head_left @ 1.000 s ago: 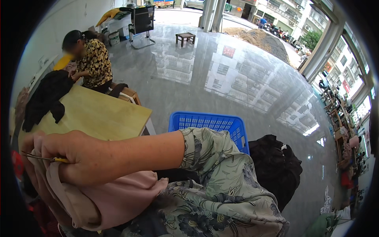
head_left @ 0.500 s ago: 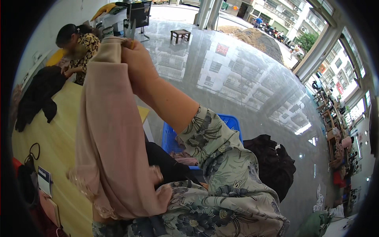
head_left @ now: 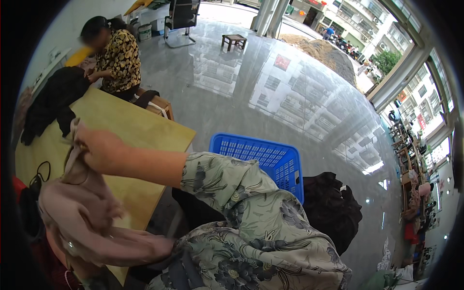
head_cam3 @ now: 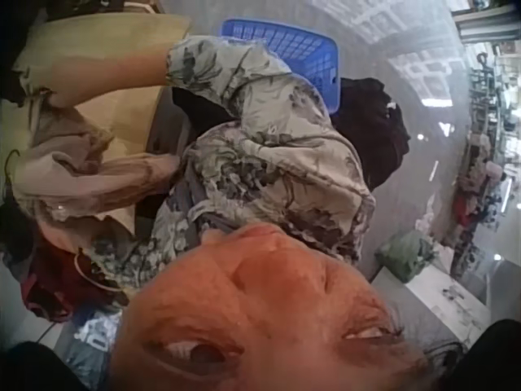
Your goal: The person takes a garment out of a basket and trims loose threads and tags along its neckline, seams, and lining with thread snips before smoothing the garment on the table.
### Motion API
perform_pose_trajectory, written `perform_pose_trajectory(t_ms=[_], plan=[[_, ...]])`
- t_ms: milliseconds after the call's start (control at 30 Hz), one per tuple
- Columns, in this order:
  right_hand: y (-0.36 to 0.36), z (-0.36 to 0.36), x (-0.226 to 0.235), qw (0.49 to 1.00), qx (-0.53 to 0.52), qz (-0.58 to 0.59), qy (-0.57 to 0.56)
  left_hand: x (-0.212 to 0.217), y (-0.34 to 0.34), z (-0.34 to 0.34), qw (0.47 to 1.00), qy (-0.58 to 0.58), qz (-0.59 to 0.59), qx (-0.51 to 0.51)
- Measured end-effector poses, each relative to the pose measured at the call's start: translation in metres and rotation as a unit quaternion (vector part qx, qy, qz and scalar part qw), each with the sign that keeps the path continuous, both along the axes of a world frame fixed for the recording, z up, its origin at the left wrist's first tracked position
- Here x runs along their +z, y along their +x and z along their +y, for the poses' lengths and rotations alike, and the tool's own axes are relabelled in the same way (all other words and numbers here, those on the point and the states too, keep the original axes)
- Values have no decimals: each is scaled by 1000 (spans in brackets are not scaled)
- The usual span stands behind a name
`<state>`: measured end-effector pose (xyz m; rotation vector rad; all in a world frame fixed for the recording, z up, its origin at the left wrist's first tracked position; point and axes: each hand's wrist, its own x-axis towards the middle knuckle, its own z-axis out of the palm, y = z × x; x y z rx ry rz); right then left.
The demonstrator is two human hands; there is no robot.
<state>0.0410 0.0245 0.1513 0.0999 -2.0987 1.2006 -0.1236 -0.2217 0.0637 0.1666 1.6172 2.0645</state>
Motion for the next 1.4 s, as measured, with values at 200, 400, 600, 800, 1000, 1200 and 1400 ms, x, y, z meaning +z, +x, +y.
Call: perform_pose_trajectory(t_ms=[200,400,600,800,1000,1200,1400], plan=[[-1,-5,-52,973,57,-197,107,-24,-30,-11,999,-31,-35,14],[34,24,-100,959,38,-279,30,-98,-42,-41,820,-435,363,84],[37,56,-168,958,-40,-282,32,-55,98,2,616,-461,639,0],[59,54,-161,961,-97,-229,120,-55,86,46,626,-524,572,-83],[56,40,-163,961,-106,-210,142,-84,15,57,629,-534,565,-7],[50,48,-162,958,-120,-222,134,-70,-37,80,638,-617,457,60],[54,56,-163,959,-141,-222,109,-54,24,80,669,-476,569,44]])
